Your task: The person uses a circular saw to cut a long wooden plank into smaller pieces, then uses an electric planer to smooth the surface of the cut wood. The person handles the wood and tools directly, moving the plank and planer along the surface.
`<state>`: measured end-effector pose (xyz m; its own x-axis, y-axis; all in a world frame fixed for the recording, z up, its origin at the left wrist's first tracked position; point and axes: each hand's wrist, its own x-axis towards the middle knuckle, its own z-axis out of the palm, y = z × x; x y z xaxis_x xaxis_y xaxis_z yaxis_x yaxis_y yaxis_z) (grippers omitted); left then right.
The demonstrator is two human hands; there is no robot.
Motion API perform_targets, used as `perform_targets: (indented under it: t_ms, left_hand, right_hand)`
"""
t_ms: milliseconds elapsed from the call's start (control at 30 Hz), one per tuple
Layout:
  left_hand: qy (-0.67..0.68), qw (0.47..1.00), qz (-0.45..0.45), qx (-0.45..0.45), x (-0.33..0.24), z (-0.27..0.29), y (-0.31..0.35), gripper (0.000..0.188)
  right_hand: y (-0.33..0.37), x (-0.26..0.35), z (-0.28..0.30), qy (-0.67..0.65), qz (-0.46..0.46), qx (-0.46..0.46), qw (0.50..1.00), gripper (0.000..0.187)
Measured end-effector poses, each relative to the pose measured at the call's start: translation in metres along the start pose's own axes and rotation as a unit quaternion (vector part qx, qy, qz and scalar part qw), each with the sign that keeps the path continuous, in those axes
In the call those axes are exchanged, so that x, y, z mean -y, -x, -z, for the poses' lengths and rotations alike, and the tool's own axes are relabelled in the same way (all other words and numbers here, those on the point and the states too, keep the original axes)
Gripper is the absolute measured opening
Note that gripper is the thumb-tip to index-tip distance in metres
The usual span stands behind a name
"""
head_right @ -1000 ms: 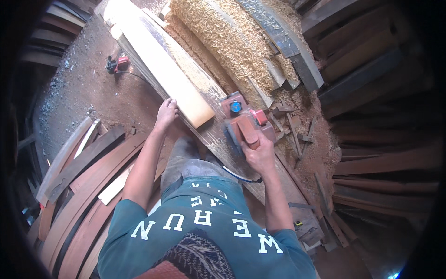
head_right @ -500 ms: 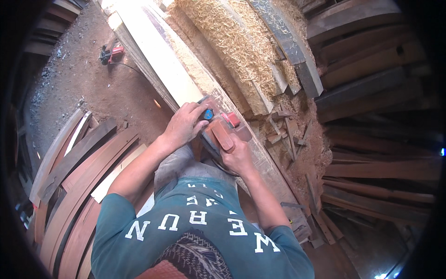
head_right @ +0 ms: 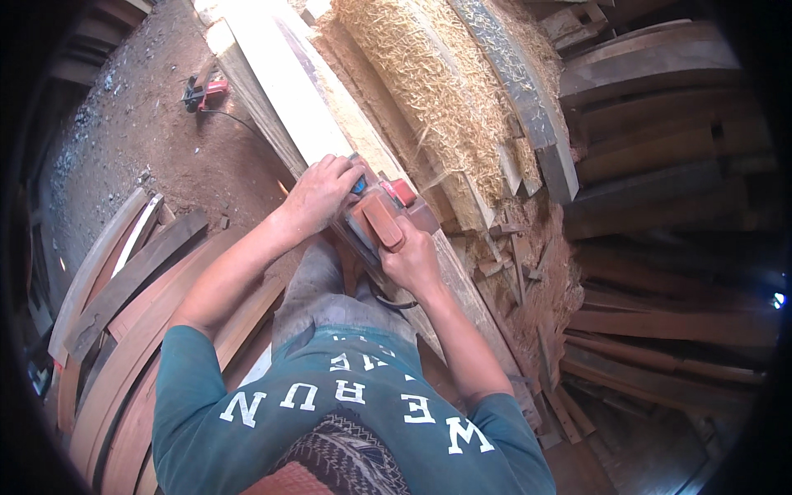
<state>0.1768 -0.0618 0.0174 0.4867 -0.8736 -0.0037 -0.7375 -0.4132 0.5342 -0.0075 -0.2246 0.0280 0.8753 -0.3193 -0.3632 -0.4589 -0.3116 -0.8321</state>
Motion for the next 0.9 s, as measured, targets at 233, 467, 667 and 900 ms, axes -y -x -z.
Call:
perform_targets:
  t_ms: [233,467,667,900]
  left_hand:
    - [-0.017,0.999,0.049,0.014,0.057,0.045,-0.017,0.058]
    - [0.087,0.946,0.296,-0.099,0.131,0.060,0.022,0.061]
    - [0.182,0.870,0.449,-0.092,0.156,0.025,0.032,0.081]
    - [0.253,0.831,0.489,-0.078,0.164,0.042,-0.008,0.092]
  right_hand:
    - [-0.069,0.049,-0.023,0.022,0.005,0.010,1.000,0.024]
    - [-0.157,0.089,-0.055,0.046,0.027,0.002,0.999,0.020]
    - [-0.226,0.133,-0.075,0.023,0.029,0.002,0.999,0.019]
    - [-0.286,0.176,-0.093,0.037,0.016,0.013,0.999,0.019]
